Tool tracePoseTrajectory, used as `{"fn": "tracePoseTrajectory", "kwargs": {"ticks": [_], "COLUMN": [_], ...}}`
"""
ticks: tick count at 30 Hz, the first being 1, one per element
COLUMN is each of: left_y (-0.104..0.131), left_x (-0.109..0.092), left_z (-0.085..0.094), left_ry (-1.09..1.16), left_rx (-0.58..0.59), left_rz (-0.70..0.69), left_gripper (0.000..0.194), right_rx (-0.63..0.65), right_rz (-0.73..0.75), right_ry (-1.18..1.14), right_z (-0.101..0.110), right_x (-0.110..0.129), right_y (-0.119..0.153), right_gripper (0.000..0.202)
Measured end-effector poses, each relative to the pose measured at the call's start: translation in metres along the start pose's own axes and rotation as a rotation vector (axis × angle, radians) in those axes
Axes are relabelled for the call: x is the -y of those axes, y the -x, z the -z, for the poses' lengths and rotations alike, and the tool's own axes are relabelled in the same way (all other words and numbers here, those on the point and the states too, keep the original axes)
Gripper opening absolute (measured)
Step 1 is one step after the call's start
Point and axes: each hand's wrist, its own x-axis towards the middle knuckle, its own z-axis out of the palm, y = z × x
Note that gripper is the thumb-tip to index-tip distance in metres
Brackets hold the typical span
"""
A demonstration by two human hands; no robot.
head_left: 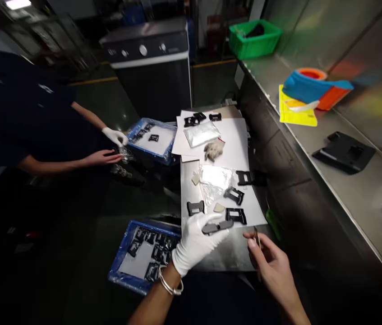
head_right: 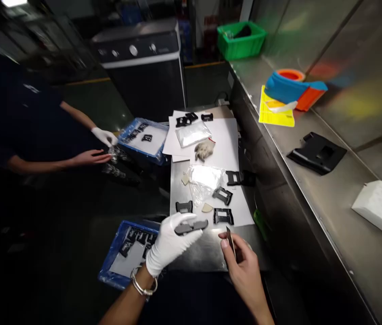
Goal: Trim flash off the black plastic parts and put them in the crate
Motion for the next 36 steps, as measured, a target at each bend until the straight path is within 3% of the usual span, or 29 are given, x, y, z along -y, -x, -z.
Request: {"fn": "tracePoseTrajectory", "kwargs": {"ticks": [3, 6, 10, 17, 28, 36], "left_y": [-0.023, -0.039, -0.049, -0.056, -0.059, -0.051], "left_x": [0.006, 0.013, 0.017, 0.013, 0.016, 0.021], "left_z": [0.006, 0.012, 0.019, 0.03, 0.042, 0.037], "left_ry": [0.034, 0.013, 0.004, 0.072, 0.077, 0.107], "left_rx": [-0.038, -0.09, -0.114, -0.096, -0.066, -0.033], "left_rz": [0.024, -0.057, -0.112, -0.177, -0.186, -0.128], "left_gripper": [0.022, 0.02, 0.021, 0.026, 0.022, 0.018], "right_rx": [0.044, 0.064, 0.062, 0.086, 0.118, 0.08], "right_rz": [-0.085, -0.111, -0.057, 0.05, 0.066, 0.097], "right_ry": [-0.028, -0.037, -0.053, -0.099, -0.071, -0.001], "right_z": [-0.004, -0.008, -0.025, -0.062, -0.072, -0.067], "right_x": [0.011, 0.022, 0.048, 0.09, 0.098, 0.087], "right_y": [-0.009, -0.02, -0.037, -0.059, -0.061, -0.051], "right_gripper": [0.043, 0.038, 0.031, 0.036, 0.024, 0.026]}}
